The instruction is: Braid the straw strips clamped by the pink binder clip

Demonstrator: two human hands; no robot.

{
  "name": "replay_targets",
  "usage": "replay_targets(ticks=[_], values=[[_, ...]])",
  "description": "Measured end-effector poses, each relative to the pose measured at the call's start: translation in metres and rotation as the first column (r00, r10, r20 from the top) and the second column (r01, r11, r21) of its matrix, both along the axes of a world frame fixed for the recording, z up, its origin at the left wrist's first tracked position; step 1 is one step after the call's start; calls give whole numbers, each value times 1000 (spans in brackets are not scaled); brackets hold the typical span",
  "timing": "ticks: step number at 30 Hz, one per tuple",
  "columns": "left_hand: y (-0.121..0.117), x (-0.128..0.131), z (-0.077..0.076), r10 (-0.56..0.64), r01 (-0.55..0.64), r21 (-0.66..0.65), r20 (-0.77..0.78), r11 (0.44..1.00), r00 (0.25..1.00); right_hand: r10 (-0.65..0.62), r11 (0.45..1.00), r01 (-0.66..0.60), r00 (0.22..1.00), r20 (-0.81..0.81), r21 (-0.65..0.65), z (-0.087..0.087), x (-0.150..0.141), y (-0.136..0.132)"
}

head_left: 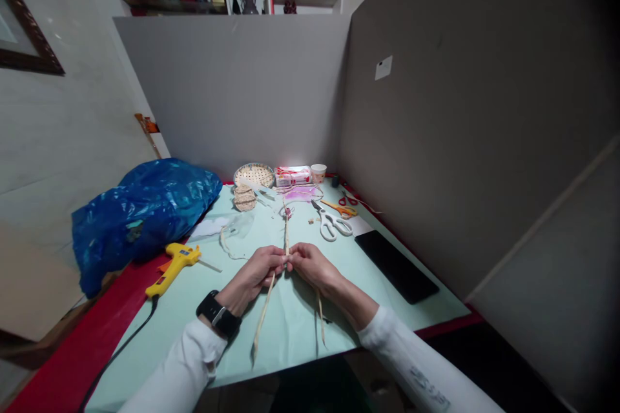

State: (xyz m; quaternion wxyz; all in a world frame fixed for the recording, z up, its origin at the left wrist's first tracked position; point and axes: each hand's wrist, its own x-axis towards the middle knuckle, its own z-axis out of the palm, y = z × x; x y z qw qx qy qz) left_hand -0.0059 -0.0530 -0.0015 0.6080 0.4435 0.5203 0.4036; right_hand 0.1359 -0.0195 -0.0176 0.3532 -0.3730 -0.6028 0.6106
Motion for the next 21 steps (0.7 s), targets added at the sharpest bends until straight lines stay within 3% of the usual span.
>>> replay_targets(ticks=[7,21], values=[[-3,4,0,52,-52,2,-2,999,999,-7,999,0,980,199,36,3,10,5],[2,3,1,1,-1,-19,-3,1000,1000,-121,951,55,972,201,305,11,15,-8]])
